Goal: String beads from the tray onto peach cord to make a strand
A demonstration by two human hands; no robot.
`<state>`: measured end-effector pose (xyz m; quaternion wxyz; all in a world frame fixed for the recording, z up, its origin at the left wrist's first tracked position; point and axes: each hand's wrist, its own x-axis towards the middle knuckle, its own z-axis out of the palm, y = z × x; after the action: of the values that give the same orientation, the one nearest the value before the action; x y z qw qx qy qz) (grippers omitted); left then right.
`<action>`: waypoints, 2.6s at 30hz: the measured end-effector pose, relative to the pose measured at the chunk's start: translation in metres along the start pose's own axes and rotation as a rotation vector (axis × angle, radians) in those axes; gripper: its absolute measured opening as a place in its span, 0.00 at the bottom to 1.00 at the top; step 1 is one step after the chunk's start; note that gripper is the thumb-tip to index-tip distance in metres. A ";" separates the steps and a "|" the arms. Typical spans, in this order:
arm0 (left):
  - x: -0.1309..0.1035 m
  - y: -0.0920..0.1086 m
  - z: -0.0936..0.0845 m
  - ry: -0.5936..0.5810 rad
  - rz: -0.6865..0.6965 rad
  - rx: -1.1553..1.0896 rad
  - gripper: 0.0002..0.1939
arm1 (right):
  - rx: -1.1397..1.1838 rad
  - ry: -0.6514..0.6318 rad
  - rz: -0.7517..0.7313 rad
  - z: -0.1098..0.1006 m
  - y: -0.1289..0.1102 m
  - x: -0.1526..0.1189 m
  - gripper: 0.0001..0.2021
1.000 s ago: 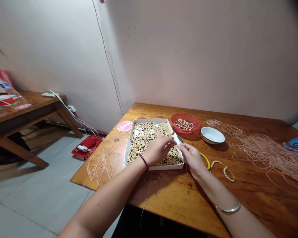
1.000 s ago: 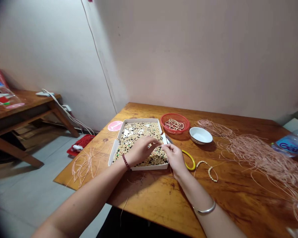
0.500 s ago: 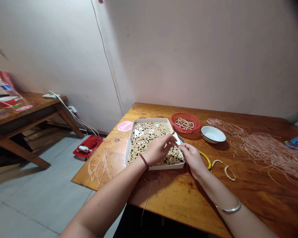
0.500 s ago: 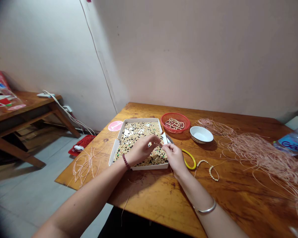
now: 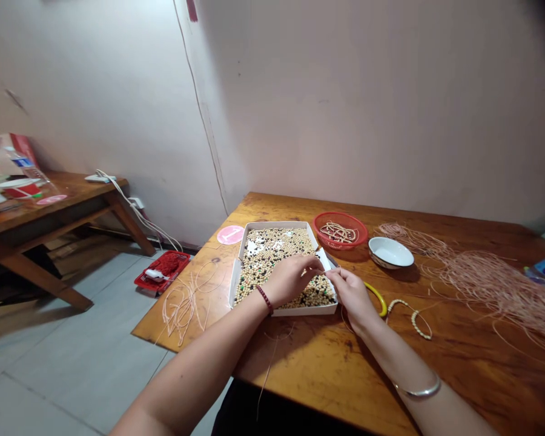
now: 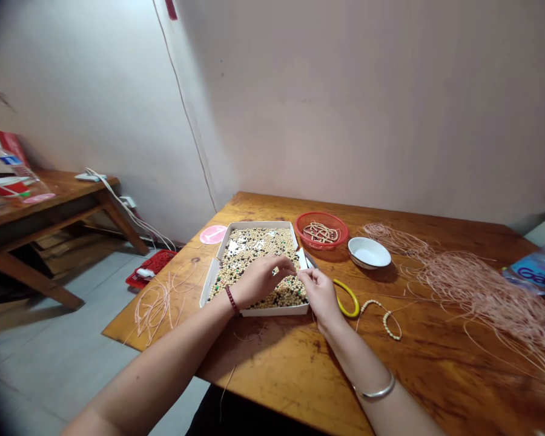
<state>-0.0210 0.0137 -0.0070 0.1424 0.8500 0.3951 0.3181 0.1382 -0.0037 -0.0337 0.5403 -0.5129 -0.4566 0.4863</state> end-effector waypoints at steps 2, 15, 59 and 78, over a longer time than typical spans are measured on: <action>0.000 0.000 0.000 0.015 -0.013 0.000 0.06 | 0.003 -0.008 -0.004 0.000 0.001 0.000 0.17; 0.000 0.001 0.001 0.022 -0.051 -0.071 0.05 | 0.014 -0.020 0.018 0.001 -0.001 -0.001 0.16; 0.004 -0.008 -0.001 -0.101 -0.202 -0.446 0.09 | 0.029 -0.022 0.013 0.002 0.001 0.002 0.10; 0.001 -0.003 -0.002 0.001 0.059 0.044 0.04 | -0.118 -0.054 -0.059 0.001 -0.001 0.004 0.10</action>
<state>-0.0232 0.0164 -0.0066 0.1141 0.8640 0.3769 0.3138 0.1381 0.0000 -0.0324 0.5107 -0.5168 -0.5139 0.4560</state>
